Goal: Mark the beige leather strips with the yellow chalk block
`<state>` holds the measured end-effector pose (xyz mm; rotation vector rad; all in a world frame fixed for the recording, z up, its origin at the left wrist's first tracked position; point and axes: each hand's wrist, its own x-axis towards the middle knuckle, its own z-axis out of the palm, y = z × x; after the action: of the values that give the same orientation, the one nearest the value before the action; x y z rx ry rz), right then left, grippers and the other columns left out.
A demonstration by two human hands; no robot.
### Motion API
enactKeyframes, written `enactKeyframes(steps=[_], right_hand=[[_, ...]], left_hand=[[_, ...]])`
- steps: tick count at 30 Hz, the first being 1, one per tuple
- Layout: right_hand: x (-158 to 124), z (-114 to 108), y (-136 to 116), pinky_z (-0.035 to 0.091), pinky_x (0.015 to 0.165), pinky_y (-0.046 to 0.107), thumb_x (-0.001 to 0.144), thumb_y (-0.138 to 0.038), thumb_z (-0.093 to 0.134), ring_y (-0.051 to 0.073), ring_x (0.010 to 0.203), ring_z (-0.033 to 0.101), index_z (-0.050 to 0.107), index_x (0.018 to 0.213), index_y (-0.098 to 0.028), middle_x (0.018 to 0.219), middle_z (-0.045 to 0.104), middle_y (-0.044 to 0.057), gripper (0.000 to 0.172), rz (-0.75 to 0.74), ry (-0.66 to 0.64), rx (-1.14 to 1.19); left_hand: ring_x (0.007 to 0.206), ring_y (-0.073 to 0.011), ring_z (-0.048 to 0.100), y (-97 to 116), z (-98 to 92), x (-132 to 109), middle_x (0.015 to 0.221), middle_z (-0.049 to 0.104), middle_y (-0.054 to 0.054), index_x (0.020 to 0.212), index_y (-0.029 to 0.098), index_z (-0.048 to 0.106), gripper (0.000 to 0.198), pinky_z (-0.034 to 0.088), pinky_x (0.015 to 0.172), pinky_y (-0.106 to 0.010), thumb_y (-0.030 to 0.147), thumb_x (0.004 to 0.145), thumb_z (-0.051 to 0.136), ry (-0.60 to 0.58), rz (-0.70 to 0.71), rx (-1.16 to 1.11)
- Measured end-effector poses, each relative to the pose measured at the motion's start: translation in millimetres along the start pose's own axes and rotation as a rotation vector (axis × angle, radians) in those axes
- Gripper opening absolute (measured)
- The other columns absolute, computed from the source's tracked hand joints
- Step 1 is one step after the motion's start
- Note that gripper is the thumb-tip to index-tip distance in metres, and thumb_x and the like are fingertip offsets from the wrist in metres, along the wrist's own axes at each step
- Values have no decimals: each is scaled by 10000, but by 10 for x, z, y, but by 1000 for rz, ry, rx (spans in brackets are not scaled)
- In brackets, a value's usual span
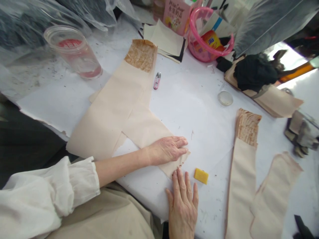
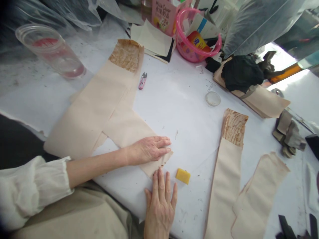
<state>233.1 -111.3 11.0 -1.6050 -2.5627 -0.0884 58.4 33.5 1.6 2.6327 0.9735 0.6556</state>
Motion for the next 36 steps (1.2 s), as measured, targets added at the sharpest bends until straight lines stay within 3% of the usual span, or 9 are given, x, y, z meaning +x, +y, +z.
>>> enactKeyframes(steps=[4, 11, 16, 19, 22, 27, 31, 36], right_hand=[[-65, -93, 66, 231, 1127, 488, 1034, -391, 348, 286, 1399, 363, 280, 1530, -142, 1402, 561, 78, 559, -41, 42, 4], [354, 56, 33, 234, 1120, 523, 1035, -462, 287, 310, 1377, 395, 226, 1543, -135, 1457, 496, 118, 608, 68, 58, 19], [65, 54, -39, 238, 1119, 507, 1039, -419, 305, 310, 1337, 447, 256, 1535, -124, 1434, 523, 119, 579, 74, 68, 5], [-89, -75, 15, 235, 1125, 492, 1038, -409, 324, 291, 1393, 377, 291, 1526, -144, 1405, 556, 103, 556, 61, 73, 27], [49, -131, 89, 235, 1126, 527, 1037, -418, 329, 300, 1433, 303, 334, 1506, -138, 1439, 519, 110, 547, 87, 67, 64], [354, 75, 79, 214, 1136, 527, 1048, -411, 291, 290, 1423, 321, 375, 1484, -137, 1457, 500, 97, 521, 118, 58, 56], [138, 136, 31, 221, 1133, 521, 1045, -398, 312, 296, 1426, 316, 350, 1500, -140, 1463, 491, 106, 524, 112, 64, 36], [-62, -61, 116, 235, 1128, 519, 1041, -347, 355, 281, 1438, 298, 400, 1476, -174, 1450, 507, 107, 471, 95, 85, 42]], left_hand=[[1246, -233, 527, 9, 2, 4, 1245, 605, -118, 1093, 140, 651, 220, 429, 1086, -340, 139, 876, 613, 20, -2, 8], [1250, -235, 520, 11, 34, -2, 1270, 590, -130, 1081, 129, 638, 191, 424, 1088, -341, 206, 912, 596, 37, 1, 31], [1259, -230, 514, 8, 47, 2, 1264, 592, -116, 1096, 127, 638, 205, 417, 1094, -337, 164, 899, 598, 36, -12, 12], [1246, -234, 525, 9, 52, 3, 1261, 593, -114, 1103, 134, 642, 223, 422, 1090, -343, 152, 883, 611, 36, -10, 22], [1244, -237, 527, 11, 59, 3, 1271, 588, -120, 1128, 139, 637, 247, 426, 1084, -345, 150, 883, 607, 32, -4, 42], [1245, -231, 522, 10, 62, -3, 1267, 590, -127, 1104, 138, 637, 203, 422, 1085, -344, 209, 925, 574, 57, -9, 33], [1250, -244, 516, 11, 56, -5, 1274, 584, -120, 1088, 137, 647, 226, 425, 1083, -339, 171, 865, 639, 37, -13, 16], [1221, -238, 536, 11, 79, 0, 1245, 602, -105, 1083, 149, 655, 213, 433, 1069, -347, 141, 875, 609, 67, -15, 32]])
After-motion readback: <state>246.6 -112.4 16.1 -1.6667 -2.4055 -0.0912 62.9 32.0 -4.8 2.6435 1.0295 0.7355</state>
